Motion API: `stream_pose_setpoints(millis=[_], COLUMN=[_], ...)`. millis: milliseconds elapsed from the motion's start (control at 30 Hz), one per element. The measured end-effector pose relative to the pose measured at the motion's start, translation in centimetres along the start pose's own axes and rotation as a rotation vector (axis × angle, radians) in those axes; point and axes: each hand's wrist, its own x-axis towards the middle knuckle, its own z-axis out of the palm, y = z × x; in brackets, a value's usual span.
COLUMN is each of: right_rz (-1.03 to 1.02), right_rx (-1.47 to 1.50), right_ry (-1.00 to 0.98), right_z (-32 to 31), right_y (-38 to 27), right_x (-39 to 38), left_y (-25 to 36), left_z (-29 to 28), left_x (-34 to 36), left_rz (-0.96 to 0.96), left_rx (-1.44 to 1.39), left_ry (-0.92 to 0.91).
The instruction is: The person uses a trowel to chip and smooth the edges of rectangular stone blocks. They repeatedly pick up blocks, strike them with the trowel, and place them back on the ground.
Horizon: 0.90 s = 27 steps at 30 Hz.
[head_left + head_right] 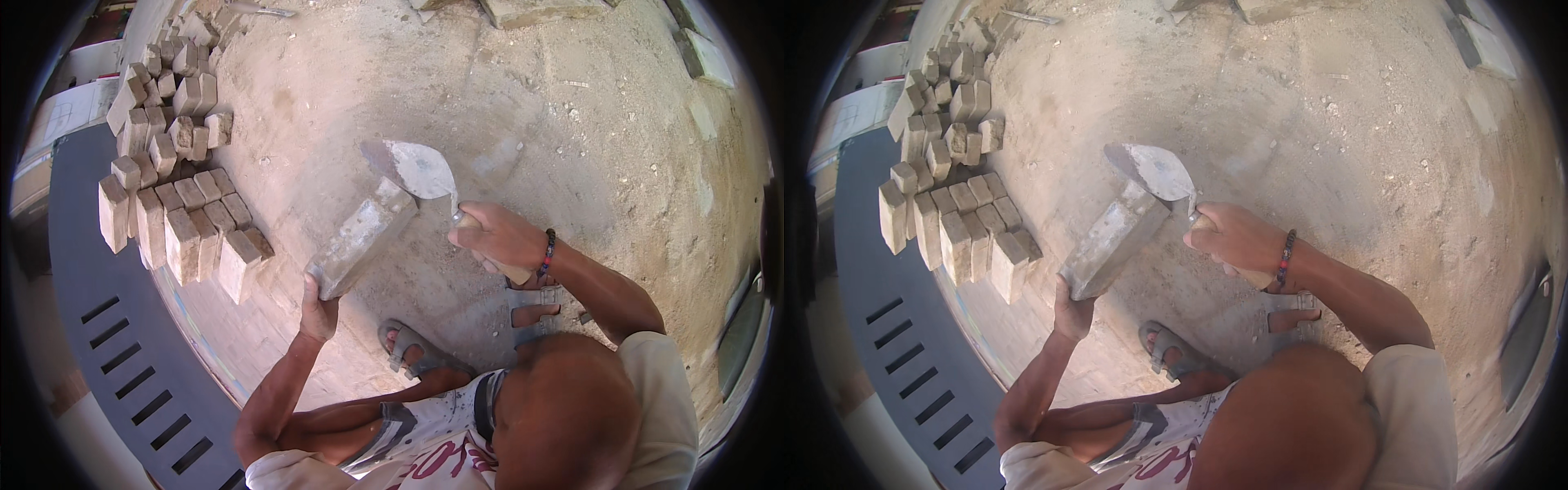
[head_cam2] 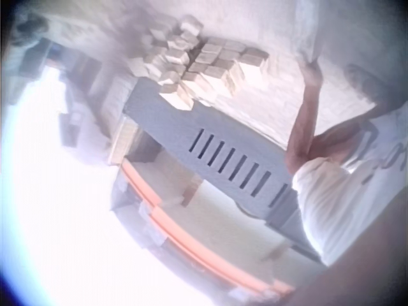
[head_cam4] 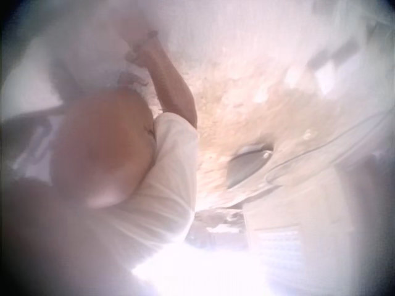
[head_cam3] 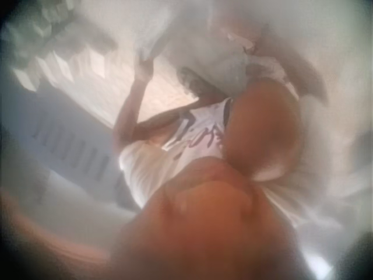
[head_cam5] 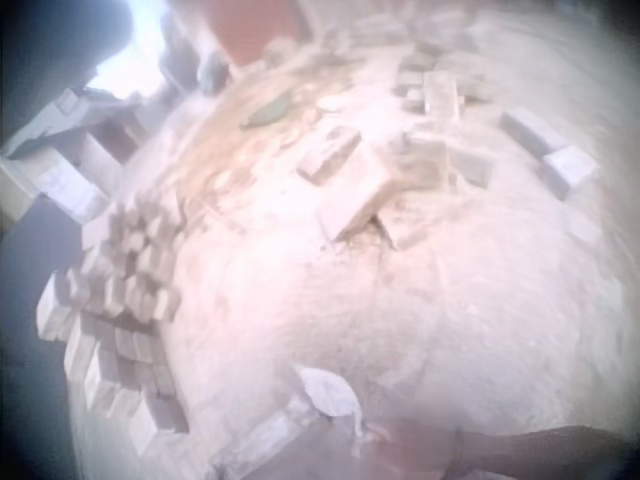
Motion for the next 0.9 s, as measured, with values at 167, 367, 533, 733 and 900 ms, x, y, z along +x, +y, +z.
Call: stream_pose_setpoints(millis=[167,367,533,733,900], right_rz=[-0.069,0.226,0.012,0.177,-0.168], right_rx=[0.138,0.135,-0.019,-0.082,-0.324], right_ry=[0.048,-0.019,0.038,0.025,0.225], right_z=[2.0,1.8,4.3,0.2,-2.6], right_y=[0.4,3.4,4.2,4.0,-0.3], right_x=[0.1,0.6,0.6,1.1,-1.8], left_y=[0.6,0.5,0.6,3.9,8.8], left_z=[-0.9,-1.8,-1.8,0.7,9.1], left_x=[1.3,2.0,2.8,3.1,1.7], left_rz=[-0.05,-0.095,-0.199,0.041,0.243], left_rx=[0.038,-0.025,-0.154,0.15,0.545], left_ry=[0.024,0.044,0.045,0.163,0.197])
